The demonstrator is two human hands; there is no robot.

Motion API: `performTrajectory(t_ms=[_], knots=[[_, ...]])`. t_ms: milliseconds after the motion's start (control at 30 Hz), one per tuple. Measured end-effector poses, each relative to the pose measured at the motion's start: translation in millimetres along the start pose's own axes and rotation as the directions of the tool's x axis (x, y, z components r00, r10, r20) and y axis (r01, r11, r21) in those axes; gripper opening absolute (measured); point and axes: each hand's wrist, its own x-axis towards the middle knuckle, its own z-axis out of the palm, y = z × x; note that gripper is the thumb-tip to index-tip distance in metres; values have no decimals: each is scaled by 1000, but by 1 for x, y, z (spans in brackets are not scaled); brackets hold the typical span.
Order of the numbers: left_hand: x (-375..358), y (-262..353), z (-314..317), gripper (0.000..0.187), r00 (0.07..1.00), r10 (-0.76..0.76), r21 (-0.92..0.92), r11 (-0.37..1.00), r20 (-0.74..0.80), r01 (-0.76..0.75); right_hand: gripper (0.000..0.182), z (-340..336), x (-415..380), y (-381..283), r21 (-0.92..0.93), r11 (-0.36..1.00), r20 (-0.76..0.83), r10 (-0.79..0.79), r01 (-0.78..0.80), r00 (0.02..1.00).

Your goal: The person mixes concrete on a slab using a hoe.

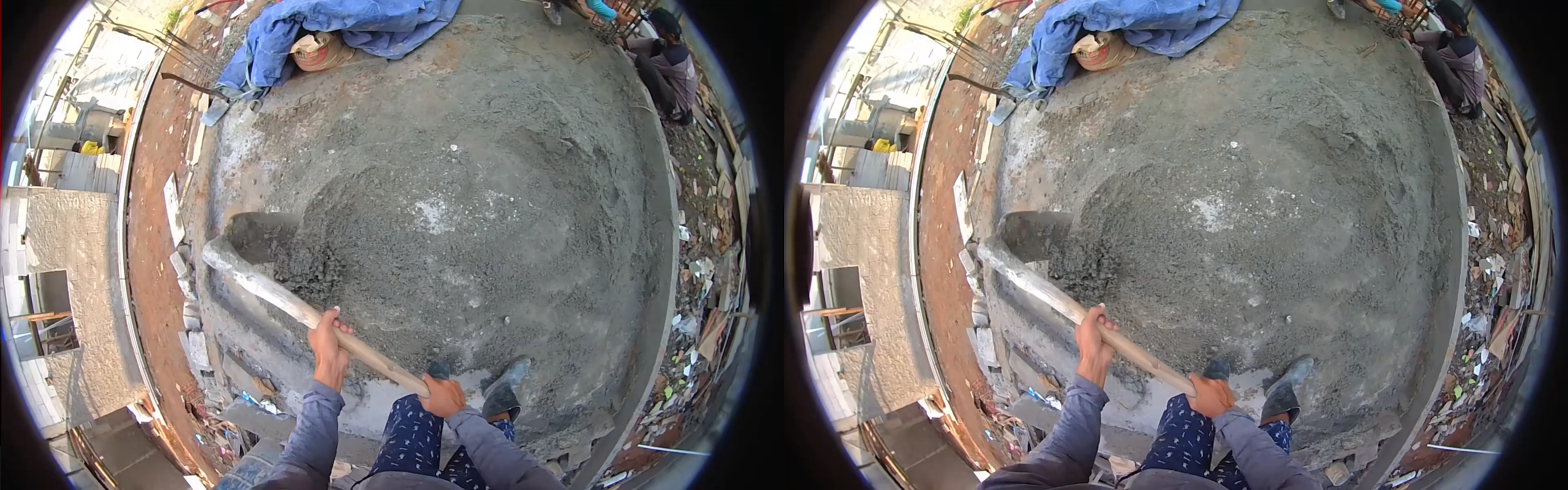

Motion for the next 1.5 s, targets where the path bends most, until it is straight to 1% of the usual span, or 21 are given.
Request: performTrajectory(t_ms=[33,133,233,333,400,433,533,600,667,700,733,833,900,967,1033,1167,1233,1333,1367,1433,1500], knots=[[-4,25,5,21,998,67,-32,997,15,-66,38,4,23,-8,-17,998,-65,-53,52,996],[-17,109,25,20,964,260,-90,963,54,-254,38,-15,81,-60,-58,984,-113,-177,171,978],[-31,186,49,20,885,441,-179,892,152,-414,36,-45,122,-123,-11,949,-268,-305,314,914],[-11,225,76,22,764,609,-167,793,211,-586,35,-61,161,-160,26,936,-346,-322,352,881],[20,223,94,23,754,615,-149,788,232,-597,36,-64,179,-166,25,962,-258,-255,270,932],[37,212,99,24,749,617,-141,786,243,-602,36,-62,184,-159,20,973,-215,-219,228,952],[102,123,112,24,842,485,10,865,235,-501,39,-30,190,-98,15,998,-170,-59,62,984],[161,9,104,25,903,380,140,901,199,-410,43,7,173,-28,70,989,-55,132,-128,990],[209,-155,67,20,987,132,394,905,91,-157,43,56,119,50,22,932,66,360,-362,931],[192,-204,51,19,993,-41,428,904,111,-11,44,71,78,72,18,919,38,393,-394,919],[178,-231,43,19,990,-96,431,902,108,41,44,75,47,81,9,907,16,420,-421,907],[134,-256,16,20,978,-189,422,896,86,136,39,44,6,38,143,865,56,478,-481,877],[108,-244,17,20,975,-204,372,915,89,157,41,39,-23,32,65,872,47,483,-485,874],[62,-244,3,24,966,-247,309,927,81,211,46,44,-65,53,-143,839,130,542,-525,830],[18,-251,-18,27,953,-294,276,924,67,266,47,60,-115,80,-234,860,92,484,-453,870],[-18,-226,-28,23,952,-306,234,926,10,295,44,74,-140,92,-248,874,-52,419,-418,906],[-14,-182,-12,15,979,-201,193,961,11,195,40,75,-105,90,-196,917,-146,323,-347,935],[13,-101,27,18,997,27,105,994,71,-35,31,65,-7,69,-103,979,-214,150,-175,965],[33,-81,40,18,989,102,86,990,110,-112,34,55,28,55,-92,974,-144,195,-209,970],[55,-36,72,20,953,239,80,963,186,-258,39,38,81,25,-35,988,-211,140,-151,968],[87,-25,95,21,902,374,76,914,216,-398,43,18,110,-1,10,981,-200,192,-194,961]])
